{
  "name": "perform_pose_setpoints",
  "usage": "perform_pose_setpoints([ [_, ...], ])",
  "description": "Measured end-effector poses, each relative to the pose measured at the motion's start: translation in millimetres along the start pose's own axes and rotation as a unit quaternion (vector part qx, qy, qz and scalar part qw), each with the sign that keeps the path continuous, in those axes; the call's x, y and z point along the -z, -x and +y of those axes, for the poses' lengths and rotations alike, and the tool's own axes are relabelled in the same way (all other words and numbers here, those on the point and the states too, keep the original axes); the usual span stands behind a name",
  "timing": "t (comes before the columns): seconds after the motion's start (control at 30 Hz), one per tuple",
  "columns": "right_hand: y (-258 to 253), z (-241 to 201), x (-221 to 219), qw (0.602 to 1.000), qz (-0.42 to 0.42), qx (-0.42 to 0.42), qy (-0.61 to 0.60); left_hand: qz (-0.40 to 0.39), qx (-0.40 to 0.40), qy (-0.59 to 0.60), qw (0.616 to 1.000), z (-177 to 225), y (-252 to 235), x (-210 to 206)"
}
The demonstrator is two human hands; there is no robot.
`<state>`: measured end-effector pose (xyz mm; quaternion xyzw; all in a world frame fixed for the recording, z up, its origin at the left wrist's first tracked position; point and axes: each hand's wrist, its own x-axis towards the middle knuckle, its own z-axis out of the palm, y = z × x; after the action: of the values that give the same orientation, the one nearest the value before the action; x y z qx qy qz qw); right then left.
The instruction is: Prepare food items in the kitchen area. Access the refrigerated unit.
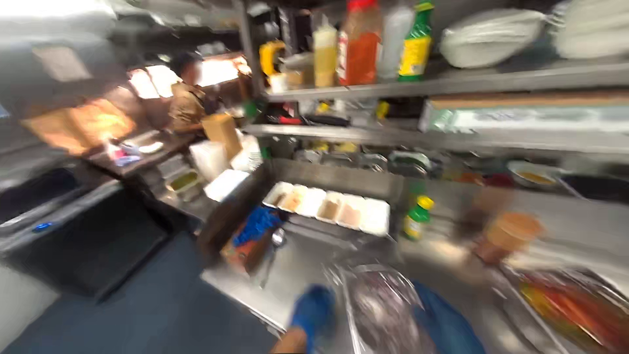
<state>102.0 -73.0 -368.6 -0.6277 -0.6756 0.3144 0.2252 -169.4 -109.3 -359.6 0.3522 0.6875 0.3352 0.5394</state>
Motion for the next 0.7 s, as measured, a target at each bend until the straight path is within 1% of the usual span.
perform_pose_setpoints([
  [0.03, -2, 1, -2, 1.0, 0.001, -0.002, 0.006, 0.023, 0.001, 0.063, 0.998, 7, -7, 7],
  [0.07, 0, 3, -2, 1.0, -0.003, -0.009, 0.017, 0.021, 0.022, 0.118, 0.993, 14, -14, 7],
  [0.1, 0, 6, -1, 0.999, -0.009, -0.013, 0.028, 0.004, 0.039, 0.137, 0.99, 21, -22, 2],
  [0.13, -2, 8, -1, 0.999, -0.009, -0.015, 0.033, -0.009, 0.043, 0.13, 0.991, 26, -31, -4],
  [0.2, -6, 10, -3, 1.0, -0.003, -0.009, 0.025, 0.01, 0.028, 0.123, 0.992, 32, -46, -15],
  [0.27, -5, 12, -5, 1.0, -0.003, -0.003, 0.009, 0.025, 0.024, 0.157, 0.987, 23, -62, -20],
  [0.33, -1, 12, -8, 1.0, -0.002, -0.001, -0.001, 0.01, 0.028, 0.161, 0.987, 7, -71, -20],
  [0.37, 1, 12, -9, 1.0, -0.002, -0.004, -0.008, 0.004, 0.028, 0.128, 0.991, 1, -72, -19],
  [0.4, 3, 11, -11, 1.0, -0.002, -0.006, -0.013, 0.0, 0.023, 0.055, 0.998, -3, -72, -17],
  [0.43, 3, 11, -12, 1.0, -0.002, -0.007, -0.013, -0.01, 0.012, -0.073, 0.997, -4, -70, -9],
  [0.47, 2, 10, -12, 1.0, -0.005, -0.008, -0.008, -0.017, -0.002, -0.249, 0.968, 0, -69, 4],
  [0.5, 2, 10, -11, 1.0, -0.012, -0.009, 0.002, -0.004, -0.01, -0.413, 0.911, 8, -66, 20],
  [0.53, 0, 10, -10, 1.0, -0.02, -0.009, 0.012, 0.021, -0.016, -0.504, 0.863, 22, -58, 34],
  [0.57, -1, 11, -9, 0.999, -0.024, -0.008, 0.021, 0.067, -0.046, -0.536, 0.84, 37, -50, 44],
  [0.6, -3, 11, -8, 1.0, -0.018, -0.005, 0.023, 0.12, -0.108, -0.528, 0.834, 53, -46, 48],
  [0.63, -2, 11, -6, 1.0, 0.007, -0.006, 0.019, 0.16, -0.194, -0.5, 0.829, 66, -45, 44],
  [0.67, 5, 12, -5, 0.998, 0.061, -0.009, 0.013, 0.165, -0.28, -0.465, 0.824, 73, -48, 32],
  [0.7, 17, 12, -3, 0.991, 0.136, -0.018, 0.001, 0.127, -0.346, -0.428, 0.825, 76, -52, 14],
])
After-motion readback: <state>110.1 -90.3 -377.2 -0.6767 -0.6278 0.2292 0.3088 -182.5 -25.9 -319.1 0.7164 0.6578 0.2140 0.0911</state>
